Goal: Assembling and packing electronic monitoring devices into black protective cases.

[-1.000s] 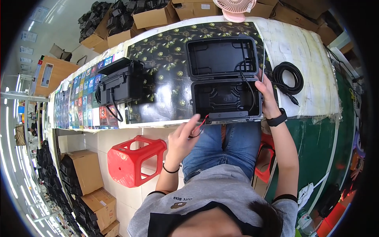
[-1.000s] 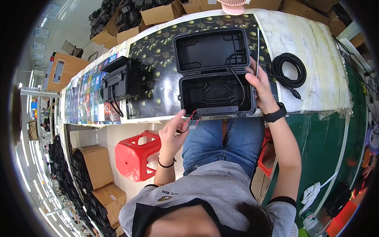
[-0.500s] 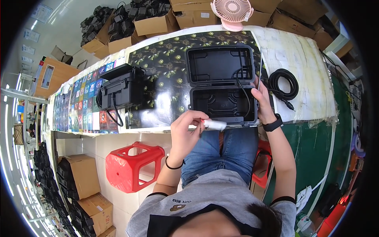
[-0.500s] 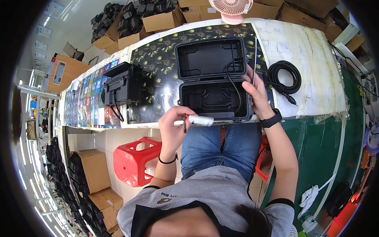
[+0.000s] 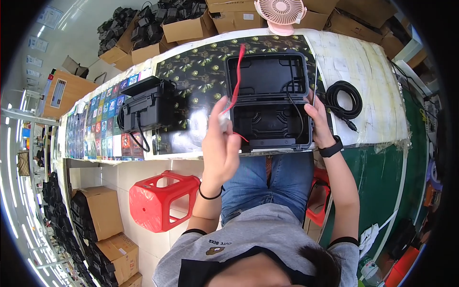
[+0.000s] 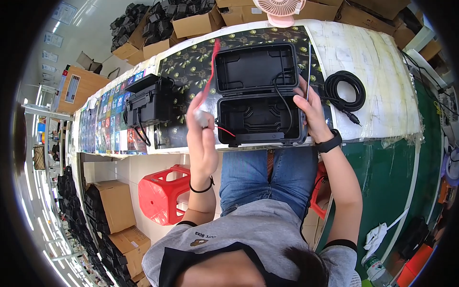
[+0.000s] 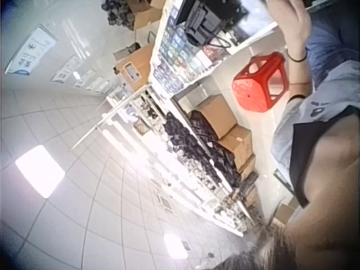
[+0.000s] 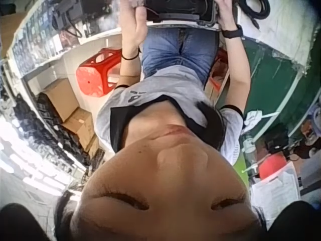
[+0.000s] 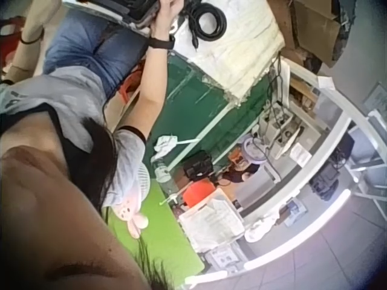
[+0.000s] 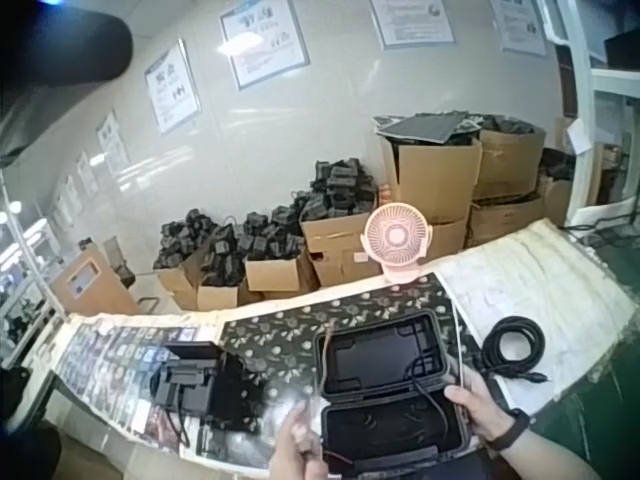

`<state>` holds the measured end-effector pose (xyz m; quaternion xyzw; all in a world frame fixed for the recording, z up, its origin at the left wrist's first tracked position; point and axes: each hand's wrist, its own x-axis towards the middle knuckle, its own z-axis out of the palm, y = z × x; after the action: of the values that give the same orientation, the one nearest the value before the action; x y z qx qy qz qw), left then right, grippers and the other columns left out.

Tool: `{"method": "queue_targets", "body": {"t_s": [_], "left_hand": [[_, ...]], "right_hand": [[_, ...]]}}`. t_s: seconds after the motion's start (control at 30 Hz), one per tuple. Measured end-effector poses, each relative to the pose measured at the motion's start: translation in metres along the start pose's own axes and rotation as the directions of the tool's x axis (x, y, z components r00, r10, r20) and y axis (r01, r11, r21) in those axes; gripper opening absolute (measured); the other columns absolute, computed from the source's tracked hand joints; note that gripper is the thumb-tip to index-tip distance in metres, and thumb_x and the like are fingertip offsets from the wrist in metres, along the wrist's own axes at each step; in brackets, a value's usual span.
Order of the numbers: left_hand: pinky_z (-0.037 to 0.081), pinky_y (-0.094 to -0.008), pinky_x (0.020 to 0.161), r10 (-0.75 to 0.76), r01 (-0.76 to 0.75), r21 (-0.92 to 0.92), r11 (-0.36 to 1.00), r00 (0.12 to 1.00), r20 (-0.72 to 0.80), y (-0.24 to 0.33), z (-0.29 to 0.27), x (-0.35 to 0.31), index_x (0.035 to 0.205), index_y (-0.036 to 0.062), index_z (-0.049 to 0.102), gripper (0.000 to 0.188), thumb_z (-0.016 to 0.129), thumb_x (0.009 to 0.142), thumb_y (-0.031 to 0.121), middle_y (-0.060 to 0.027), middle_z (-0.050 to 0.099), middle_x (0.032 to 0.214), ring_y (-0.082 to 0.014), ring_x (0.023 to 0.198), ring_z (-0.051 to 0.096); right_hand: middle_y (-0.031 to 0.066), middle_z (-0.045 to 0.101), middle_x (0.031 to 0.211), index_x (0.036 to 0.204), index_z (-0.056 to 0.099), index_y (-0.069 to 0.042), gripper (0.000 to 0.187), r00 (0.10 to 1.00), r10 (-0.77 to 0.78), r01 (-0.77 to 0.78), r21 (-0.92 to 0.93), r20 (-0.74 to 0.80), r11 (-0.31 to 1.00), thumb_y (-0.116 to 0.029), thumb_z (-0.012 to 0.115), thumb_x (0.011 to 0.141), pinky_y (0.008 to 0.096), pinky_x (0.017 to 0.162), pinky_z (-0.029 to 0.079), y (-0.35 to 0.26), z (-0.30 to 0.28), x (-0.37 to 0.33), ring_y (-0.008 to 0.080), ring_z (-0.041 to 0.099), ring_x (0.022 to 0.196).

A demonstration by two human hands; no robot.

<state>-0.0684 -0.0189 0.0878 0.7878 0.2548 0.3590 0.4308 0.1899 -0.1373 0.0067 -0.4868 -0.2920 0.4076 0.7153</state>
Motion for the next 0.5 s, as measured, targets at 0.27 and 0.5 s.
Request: {"method": "queue_targets", "body": {"t_s": [0.27,0.5], "left_hand": [[0.046,-0.0371,0.068,0.245,-0.294,0.483,0.825,0.956,0.164,0.004,0.031,0.021,0.108,0.0093,0.075,0.030,0.076,0.078,0.005,-0.0082,0.053,0.089,-0.0246,0.074,0.054],[0.054,-0.0407,0.083,0.125,-0.369,0.459,0.808,0.869,0.479,0.000,0.044,0.029,0.120,0.0064,0.064,0.033,0.067,0.089,0.020,-0.0125,0.059,0.105,-0.0328,0.089,0.063]], "right_hand": [[0.0168,0.046,0.149,0.154,0.024,0.006,0.085,0.995,-0.092,0.090,0.036,0.042,0.995,-0.026,0.069,0.089,0.0344,0.113,0.036,0.003,0.004,0.000,0.0230,0.046,0.136],[0.0182,0.044,0.150,0.154,0.023,0.006,0.086,0.995,-0.090,0.086,0.072,0.051,0.994,-0.026,0.070,0.089,0.0347,0.114,0.035,0.003,0.005,0.001,0.0240,0.045,0.138]]}}
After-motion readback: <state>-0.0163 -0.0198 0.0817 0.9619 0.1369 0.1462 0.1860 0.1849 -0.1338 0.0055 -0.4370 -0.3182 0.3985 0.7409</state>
